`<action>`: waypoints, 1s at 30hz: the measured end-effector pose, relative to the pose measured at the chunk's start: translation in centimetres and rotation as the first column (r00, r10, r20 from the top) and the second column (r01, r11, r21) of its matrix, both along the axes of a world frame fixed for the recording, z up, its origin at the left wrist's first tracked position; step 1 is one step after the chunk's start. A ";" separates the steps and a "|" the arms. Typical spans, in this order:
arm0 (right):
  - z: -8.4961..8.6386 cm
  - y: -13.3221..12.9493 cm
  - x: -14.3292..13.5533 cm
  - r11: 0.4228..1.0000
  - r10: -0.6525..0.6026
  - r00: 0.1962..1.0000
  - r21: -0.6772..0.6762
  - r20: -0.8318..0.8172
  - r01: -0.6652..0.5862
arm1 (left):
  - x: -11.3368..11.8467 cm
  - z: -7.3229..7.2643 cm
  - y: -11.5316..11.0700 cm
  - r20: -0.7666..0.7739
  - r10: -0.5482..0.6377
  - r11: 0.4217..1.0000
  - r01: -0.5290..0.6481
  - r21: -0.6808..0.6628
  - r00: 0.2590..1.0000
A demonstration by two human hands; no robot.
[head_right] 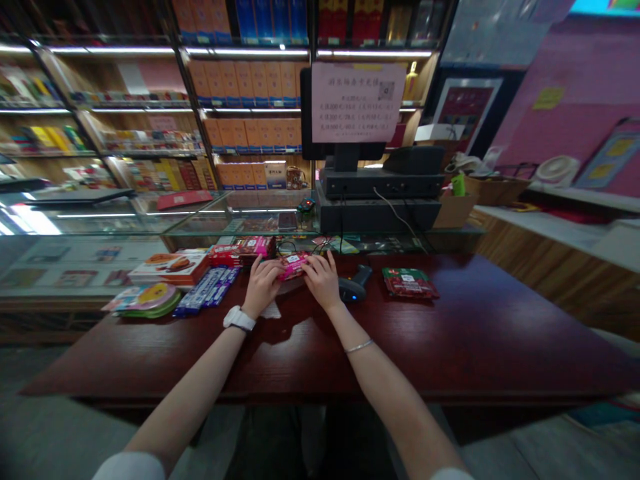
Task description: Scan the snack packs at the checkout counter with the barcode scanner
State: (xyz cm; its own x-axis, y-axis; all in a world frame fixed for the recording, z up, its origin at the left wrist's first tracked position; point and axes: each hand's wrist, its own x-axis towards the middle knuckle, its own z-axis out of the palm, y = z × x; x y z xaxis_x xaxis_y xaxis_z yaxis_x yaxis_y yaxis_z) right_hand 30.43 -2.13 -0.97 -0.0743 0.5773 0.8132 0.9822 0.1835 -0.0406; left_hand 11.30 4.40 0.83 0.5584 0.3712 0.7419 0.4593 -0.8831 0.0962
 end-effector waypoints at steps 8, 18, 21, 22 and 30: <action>-0.3 -0.1 -0.1 1.000 0.007 1.000 0.015 0.026 -0.007 | 0.4 -0.4 0.0 -0.068 0.049 0.992 -0.056 -0.112 0.996; -0.1 0.0 -0.4 0.999 0.043 0.997 -0.023 0.066 -0.042 | 0.7 -0.2 -0.4 0.039 0.104 0.986 -0.097 -0.136 0.994; 0.1 0.1 -0.6 0.995 0.040 0.995 -0.095 0.088 -0.031 | 0.4 0.0 -0.2 0.064 0.151 0.986 -0.145 -0.082 0.987; 0.2 0.2 -0.7 0.992 0.035 0.995 -0.125 0.092 -0.023 | 0.2 0.1 -0.1 0.072 0.170 0.984 -0.166 -0.067 0.983; -0.2 0.3 -2.1 0.966 0.045 0.996 -0.257 0.079 -0.023 | -0.6 0.1 0.8 0.105 0.282 0.959 -0.278 -0.051 0.954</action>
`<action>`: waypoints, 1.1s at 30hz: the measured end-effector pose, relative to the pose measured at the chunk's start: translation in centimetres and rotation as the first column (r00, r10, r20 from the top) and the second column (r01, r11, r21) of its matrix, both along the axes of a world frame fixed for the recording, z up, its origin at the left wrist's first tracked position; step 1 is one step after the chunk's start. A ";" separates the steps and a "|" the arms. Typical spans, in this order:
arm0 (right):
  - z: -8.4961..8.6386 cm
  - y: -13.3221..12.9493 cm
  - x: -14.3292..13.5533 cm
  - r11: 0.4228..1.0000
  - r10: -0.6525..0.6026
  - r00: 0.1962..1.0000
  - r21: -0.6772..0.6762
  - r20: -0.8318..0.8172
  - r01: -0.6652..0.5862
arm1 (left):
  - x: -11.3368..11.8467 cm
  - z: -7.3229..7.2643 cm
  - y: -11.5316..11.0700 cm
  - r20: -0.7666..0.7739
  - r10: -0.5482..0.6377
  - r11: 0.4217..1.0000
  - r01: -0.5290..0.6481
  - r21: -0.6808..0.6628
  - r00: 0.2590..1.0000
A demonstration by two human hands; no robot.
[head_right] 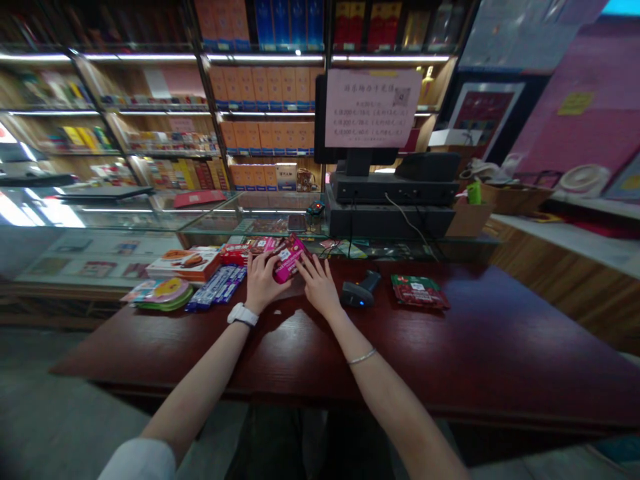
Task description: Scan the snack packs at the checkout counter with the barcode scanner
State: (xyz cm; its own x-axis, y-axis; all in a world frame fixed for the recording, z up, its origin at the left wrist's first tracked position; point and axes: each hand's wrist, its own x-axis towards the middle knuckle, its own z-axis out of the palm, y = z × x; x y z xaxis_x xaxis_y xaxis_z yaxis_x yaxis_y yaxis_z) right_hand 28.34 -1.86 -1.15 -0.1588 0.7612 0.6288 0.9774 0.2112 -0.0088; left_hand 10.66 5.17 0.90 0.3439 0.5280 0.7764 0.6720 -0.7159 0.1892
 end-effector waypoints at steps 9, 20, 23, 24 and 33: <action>0.6 1.9 -3.3 0.990 0.132 0.986 -0.040 -0.104 -0.137 | -0.3 0.1 0.9 0.193 0.275 0.961 -0.266 -0.070 0.942; -0.5 7.6 -7.1 0.993 0.119 0.926 0.029 -0.359 -0.117 | -0.8 0.2 3.8 0.194 0.371 0.924 -0.341 -0.172 0.908; -1.3 8.8 -7.5 0.990 0.140 0.877 0.095 -0.459 -0.108 | -0.7 0.0 4.0 0.233 0.326 0.944 -0.303 -0.132 0.916; -1.5 9.1 -7.5 0.987 0.158 0.861 0.112 -0.483 -0.117 | -0.7 -0.1 4.0 0.244 0.324 0.945 -0.302 -0.126 0.914; -0.9 10.4 -7.5 0.966 0.250 0.683 0.227 -0.686 -0.125 | -1.4 0.4 3.1 0.139 0.339 0.931 -0.310 -0.194 0.931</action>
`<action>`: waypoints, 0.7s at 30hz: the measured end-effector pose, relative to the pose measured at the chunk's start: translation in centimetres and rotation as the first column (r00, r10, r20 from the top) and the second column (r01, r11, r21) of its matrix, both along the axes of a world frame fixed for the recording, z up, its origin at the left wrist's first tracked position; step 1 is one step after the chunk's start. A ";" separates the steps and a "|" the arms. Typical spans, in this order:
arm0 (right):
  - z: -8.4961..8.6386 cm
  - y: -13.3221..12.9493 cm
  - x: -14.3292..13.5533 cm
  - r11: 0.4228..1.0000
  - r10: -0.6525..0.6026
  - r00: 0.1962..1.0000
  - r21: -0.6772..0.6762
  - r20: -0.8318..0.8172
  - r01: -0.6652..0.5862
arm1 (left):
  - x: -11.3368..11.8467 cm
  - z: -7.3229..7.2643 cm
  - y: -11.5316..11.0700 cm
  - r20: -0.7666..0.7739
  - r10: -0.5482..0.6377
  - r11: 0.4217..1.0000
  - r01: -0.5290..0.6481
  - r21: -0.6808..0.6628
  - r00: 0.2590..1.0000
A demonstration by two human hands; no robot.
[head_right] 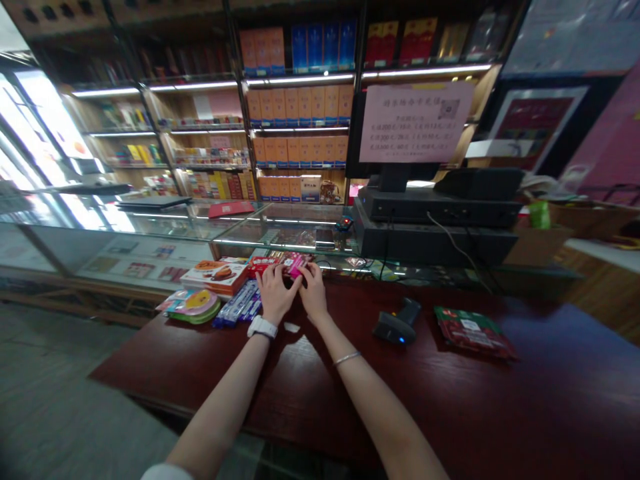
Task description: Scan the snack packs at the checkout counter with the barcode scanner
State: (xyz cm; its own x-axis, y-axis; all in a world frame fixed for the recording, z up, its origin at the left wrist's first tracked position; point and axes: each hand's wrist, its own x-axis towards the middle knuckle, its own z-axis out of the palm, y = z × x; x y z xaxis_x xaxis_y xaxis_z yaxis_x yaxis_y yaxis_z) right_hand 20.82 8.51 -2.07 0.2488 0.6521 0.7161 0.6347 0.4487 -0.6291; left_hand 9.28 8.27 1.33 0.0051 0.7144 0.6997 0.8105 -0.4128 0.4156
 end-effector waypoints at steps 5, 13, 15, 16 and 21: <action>0.1 -0.2 0.0 0.998 -0.059 0.998 0.002 -0.017 0.059 | -0.4 -0.4 0.1 0.070 0.027 1.000 -0.028 0.013 0.997; -1.1 -1.7 -0.4 0.999 -0.036 0.999 -0.007 0.025 0.037 | -1.1 -1.4 1.0 0.193 -0.037 0.999 0.035 0.015 0.981; -1.4 -1.9 -0.5 1.000 0.010 0.999 -0.024 0.039 -0.009 | -1.3 -1.6 1.2 0.210 -0.102 0.995 0.098 0.032 0.972; -1.4 -2.0 -0.6 0.999 0.033 0.999 -0.031 0.043 -0.031 | -1.5 -1.7 1.3 0.219 -0.133 0.991 0.128 0.039 0.967; -1.6 -2.0 -0.5 0.993 0.093 0.994 -0.081 0.057 -0.088 | -2.0 -1.9 1.8 0.274 -0.177 0.984 0.178 0.023 0.945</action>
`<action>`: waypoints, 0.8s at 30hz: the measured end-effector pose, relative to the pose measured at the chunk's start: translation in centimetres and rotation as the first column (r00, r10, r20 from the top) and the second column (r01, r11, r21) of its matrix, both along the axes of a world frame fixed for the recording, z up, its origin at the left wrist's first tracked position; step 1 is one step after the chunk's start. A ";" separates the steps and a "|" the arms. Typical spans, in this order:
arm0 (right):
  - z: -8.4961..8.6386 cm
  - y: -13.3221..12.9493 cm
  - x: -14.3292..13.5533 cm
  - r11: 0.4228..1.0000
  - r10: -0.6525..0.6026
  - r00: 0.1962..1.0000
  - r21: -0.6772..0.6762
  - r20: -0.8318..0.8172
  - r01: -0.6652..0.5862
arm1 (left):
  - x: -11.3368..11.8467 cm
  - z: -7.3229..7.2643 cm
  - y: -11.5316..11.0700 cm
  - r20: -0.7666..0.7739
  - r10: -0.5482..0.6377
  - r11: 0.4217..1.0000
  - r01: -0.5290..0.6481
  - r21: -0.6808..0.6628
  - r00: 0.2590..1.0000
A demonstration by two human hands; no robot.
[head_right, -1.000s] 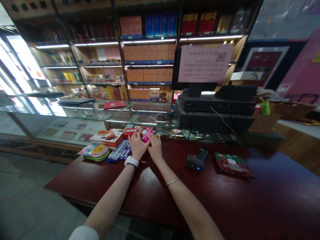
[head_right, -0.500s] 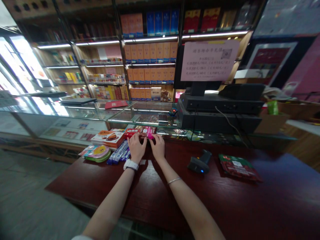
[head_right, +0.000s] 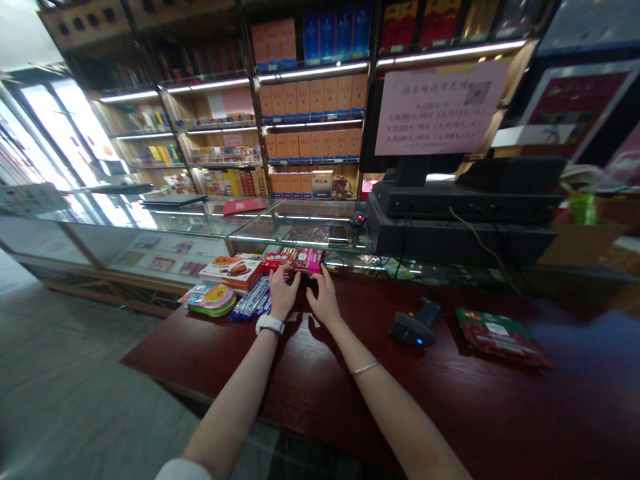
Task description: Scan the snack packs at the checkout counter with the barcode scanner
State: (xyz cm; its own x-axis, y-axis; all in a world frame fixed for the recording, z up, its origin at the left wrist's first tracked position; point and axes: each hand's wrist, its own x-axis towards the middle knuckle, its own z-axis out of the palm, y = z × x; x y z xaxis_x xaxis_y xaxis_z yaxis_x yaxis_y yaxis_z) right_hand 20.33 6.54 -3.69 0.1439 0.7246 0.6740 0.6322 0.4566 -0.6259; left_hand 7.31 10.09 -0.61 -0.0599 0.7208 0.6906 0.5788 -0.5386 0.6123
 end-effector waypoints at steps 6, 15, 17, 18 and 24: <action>-0.4 0.5 0.1 0.999 0.014 0.999 -0.030 0.030 -0.013 | 0.1 0.0 0.1 -0.041 0.029 0.998 -0.026 0.052 0.999; -0.9 1.5 0.6 0.995 0.039 0.996 -0.098 0.081 -0.031 | 0.4 -0.1 -0.9 -0.282 0.197 0.979 -0.204 0.005 0.939; -1.2 1.7 0.8 0.994 0.047 0.997 -0.099 0.061 -0.040 | 0.4 -0.1 -0.9 -0.308 0.195 0.977 -0.212 -0.025 0.931; -1.3 1.8 0.8 0.994 0.051 0.997 -0.098 0.050 -0.046 | 0.4 -0.2 -0.8 -0.312 0.194 0.976 -0.215 -0.035 0.930; -1.4 1.8 0.8 0.999 0.035 0.999 -0.042 0.003 -0.035 | 0.6 -0.5 -0.6 -0.250 0.181 0.983 -0.183 0.012 0.951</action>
State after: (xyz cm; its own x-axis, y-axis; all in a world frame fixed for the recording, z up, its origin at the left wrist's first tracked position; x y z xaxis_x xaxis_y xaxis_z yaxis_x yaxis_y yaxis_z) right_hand 21.16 8.36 -5.12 0.1155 0.7567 0.6435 0.6187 0.4520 -0.6426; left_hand 7.87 9.51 -1.07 -0.0179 0.7212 0.6925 0.8012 -0.4040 0.4414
